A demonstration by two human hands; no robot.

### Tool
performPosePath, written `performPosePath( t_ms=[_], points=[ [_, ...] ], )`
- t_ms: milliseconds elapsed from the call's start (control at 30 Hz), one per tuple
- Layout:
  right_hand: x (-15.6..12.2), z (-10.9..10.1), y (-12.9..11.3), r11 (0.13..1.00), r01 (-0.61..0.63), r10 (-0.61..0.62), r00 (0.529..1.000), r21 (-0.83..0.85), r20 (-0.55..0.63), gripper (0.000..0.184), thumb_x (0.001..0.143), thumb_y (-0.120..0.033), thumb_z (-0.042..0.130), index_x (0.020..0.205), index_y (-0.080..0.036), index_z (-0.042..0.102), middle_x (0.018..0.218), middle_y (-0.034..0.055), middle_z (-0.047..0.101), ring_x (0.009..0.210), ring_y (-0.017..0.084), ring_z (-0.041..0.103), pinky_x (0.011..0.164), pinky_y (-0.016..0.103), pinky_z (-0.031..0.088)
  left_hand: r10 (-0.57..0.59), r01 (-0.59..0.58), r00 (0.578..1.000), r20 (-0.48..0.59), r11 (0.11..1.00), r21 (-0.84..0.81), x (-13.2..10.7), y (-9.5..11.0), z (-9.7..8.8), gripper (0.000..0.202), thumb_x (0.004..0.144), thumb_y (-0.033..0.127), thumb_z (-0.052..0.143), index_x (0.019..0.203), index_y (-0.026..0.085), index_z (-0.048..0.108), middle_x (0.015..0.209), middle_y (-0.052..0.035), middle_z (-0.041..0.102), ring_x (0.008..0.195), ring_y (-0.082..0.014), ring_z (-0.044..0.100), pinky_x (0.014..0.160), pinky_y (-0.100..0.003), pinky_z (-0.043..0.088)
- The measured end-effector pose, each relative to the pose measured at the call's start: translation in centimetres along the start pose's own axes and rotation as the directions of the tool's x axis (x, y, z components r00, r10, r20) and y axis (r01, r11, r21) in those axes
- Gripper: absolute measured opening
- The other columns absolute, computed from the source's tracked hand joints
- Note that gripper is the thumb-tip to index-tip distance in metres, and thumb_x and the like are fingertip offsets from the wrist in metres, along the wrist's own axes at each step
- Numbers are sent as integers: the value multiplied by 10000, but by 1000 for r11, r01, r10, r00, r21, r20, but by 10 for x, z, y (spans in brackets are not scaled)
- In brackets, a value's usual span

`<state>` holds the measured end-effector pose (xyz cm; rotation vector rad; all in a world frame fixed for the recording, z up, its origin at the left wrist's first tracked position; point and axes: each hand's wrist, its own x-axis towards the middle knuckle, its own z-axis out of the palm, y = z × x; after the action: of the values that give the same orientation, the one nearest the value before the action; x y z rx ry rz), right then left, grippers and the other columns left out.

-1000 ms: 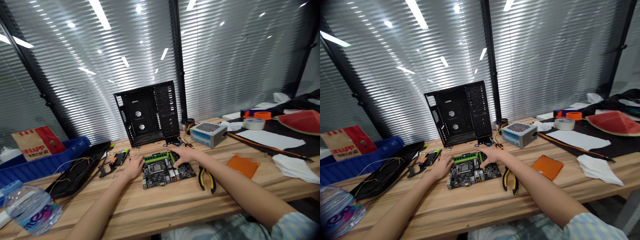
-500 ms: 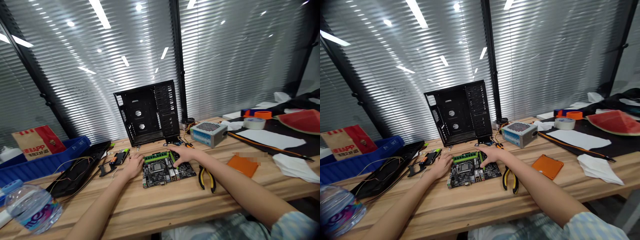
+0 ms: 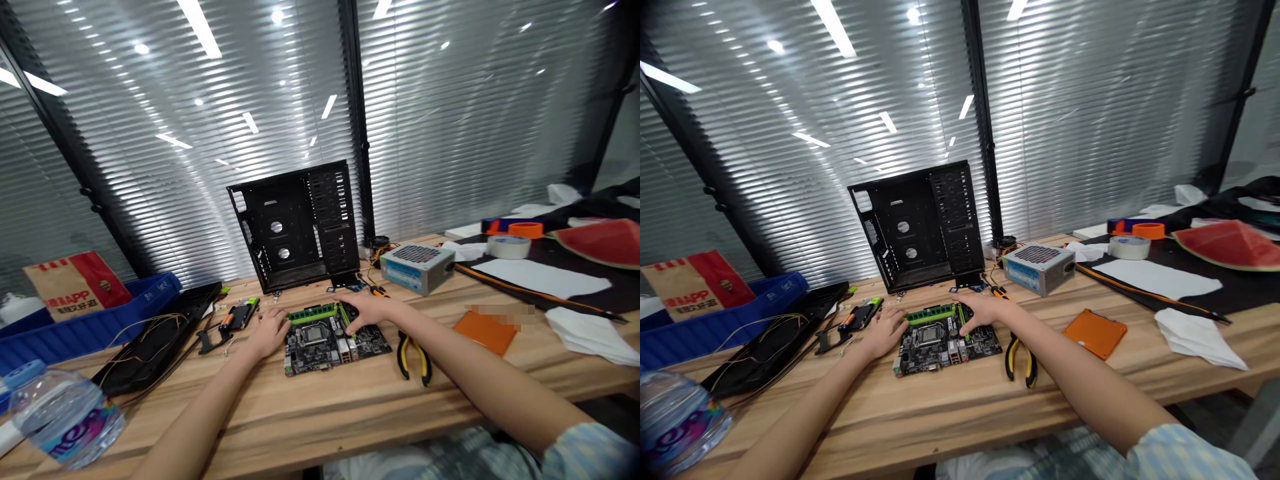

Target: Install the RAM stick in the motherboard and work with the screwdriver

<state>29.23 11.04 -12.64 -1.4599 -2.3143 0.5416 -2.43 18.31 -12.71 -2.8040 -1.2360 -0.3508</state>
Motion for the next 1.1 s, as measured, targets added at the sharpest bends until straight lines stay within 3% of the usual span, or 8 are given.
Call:
performPosePath(
  t_ms=[300, 567, 833, 1100],
  points=[
    [0, 0, -1, 1000, -15, 15, 1000, -7, 4, 1179, 559, -621, 791, 1513, -189, 251, 1528, 166, 322, 1388, 333, 326, 1133, 431, 287, -30, 30, 999, 26, 1000, -2, 0, 6, -4, 359, 959, 342, 342, 1184, 209, 587, 1293, -110, 574, 1239, -271, 456, 1002, -480, 331],
    [2, 1, 0, 999, 11, -12, 999, -43, -34, 1133, 541, -588, 817, 1466, -134, 346, 1495, 202, 359, 1361, 343, 360, 1116, 435, 307, -20, 20, 1000, 6, 1000, -3, 0, 3, 0, 344, 952, 333, 360, 1174, 210, 593, 1291, -110, 574, 1232, -269, 463, 998, -465, 338],
    [4, 2, 4, 997, 74, -76, 994, -33, -75, 1067, 533, -613, 812, 1418, -163, 423, 1448, 181, 423, 1322, 337, 410, 1089, 432, 342, -5, 5, 1000, 14, 1000, -17, 0, 4, -3, 370, 954, 332, 336, 1175, 184, 594, 1245, -129, 590, 1219, -276, 472, 1005, -482, 333],
    [5, 5, 9, 999, 46, -45, 998, 1, -46, 1162, 542, -623, 805, 1486, -164, 308, 1488, 200, 345, 1364, 343, 345, 1116, 437, 295, 20, -20, 1000, -12, 1000, -23, -2, 2, 0, 397, 970, 432, 343, 1165, 192, 592, 1260, -128, 588, 1220, -280, 473, 1003, -495, 315]
  ],
)
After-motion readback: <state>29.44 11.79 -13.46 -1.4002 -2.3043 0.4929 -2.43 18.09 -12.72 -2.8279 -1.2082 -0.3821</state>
